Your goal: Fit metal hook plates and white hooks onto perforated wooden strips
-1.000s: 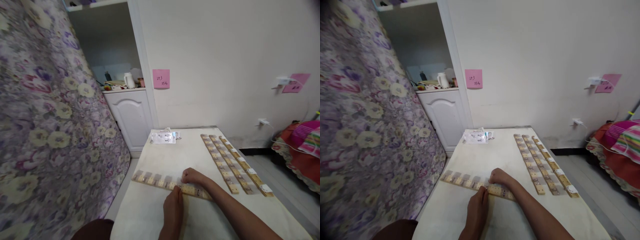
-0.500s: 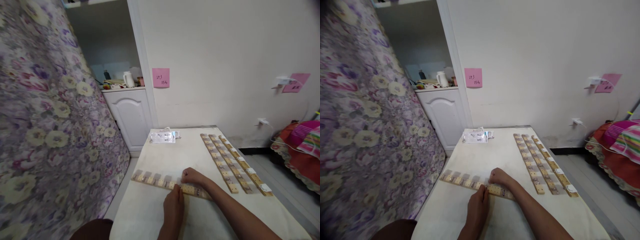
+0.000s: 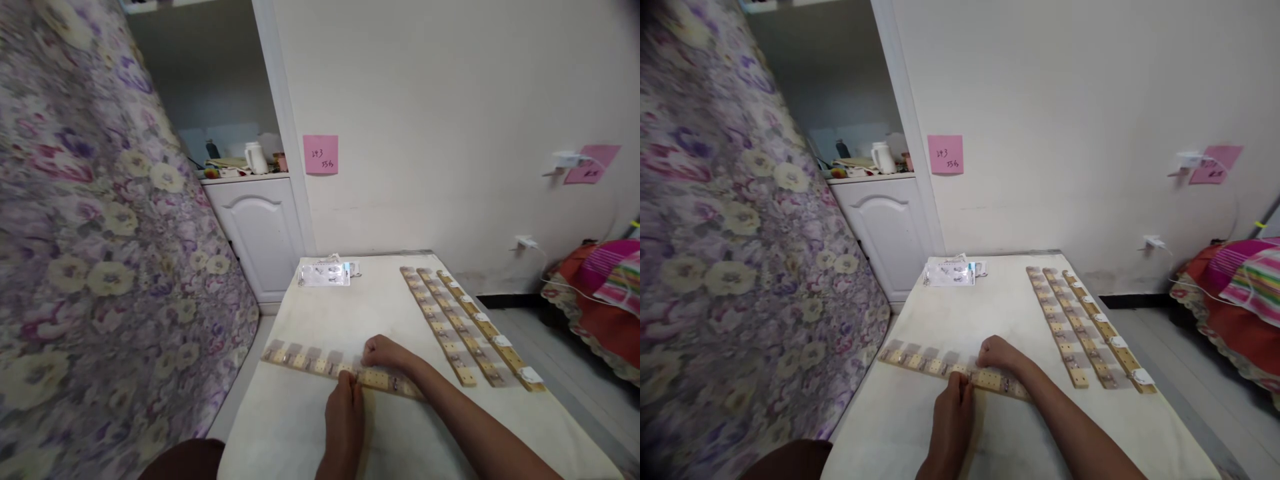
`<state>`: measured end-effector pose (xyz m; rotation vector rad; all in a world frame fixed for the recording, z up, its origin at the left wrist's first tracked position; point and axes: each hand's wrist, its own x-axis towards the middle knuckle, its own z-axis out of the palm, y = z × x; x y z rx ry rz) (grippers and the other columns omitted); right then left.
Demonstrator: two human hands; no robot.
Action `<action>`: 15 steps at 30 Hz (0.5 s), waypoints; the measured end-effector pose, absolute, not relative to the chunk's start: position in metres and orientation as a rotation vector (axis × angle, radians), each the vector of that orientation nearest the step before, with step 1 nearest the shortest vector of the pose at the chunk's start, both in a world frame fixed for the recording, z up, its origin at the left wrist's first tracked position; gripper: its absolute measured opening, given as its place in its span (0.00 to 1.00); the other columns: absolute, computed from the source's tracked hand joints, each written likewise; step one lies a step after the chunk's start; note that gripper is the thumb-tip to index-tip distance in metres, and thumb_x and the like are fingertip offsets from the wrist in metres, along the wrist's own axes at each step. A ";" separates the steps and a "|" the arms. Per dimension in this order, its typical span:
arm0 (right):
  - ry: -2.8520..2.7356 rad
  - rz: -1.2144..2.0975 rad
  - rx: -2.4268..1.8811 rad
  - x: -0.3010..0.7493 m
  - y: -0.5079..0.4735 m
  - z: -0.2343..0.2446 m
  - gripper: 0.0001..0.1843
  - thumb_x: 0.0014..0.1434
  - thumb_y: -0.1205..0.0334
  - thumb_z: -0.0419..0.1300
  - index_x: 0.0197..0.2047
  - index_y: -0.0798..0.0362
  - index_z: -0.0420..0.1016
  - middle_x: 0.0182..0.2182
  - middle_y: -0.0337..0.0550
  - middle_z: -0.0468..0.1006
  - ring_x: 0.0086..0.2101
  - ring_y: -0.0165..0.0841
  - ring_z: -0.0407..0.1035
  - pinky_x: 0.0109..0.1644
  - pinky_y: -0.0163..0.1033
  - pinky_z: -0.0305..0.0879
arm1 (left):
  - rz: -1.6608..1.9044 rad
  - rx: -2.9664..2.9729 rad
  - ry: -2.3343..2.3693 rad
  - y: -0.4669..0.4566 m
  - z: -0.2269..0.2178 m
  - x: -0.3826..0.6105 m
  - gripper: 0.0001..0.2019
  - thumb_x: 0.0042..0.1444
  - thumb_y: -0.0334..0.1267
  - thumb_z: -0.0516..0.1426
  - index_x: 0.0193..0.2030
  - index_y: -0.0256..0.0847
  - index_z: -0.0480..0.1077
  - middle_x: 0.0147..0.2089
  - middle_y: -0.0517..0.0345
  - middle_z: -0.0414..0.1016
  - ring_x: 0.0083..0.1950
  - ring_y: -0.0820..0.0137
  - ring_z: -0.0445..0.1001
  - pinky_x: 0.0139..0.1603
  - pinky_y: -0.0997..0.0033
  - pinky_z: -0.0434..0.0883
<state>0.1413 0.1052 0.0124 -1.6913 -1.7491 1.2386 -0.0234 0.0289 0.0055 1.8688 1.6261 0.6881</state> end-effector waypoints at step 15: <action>-1.694 1.246 -1.687 0.143 0.105 0.011 0.01 0.39 0.70 0.60 0.20 0.56 0.71 0.14 0.29 0.63 0.21 0.23 0.55 0.25 0.30 0.48 | 0.736 1.866 1.596 0.029 0.005 -0.021 0.09 0.61 0.38 0.45 0.31 0.45 0.61 0.30 0.60 0.73 0.32 0.68 0.70 0.32 0.74 0.59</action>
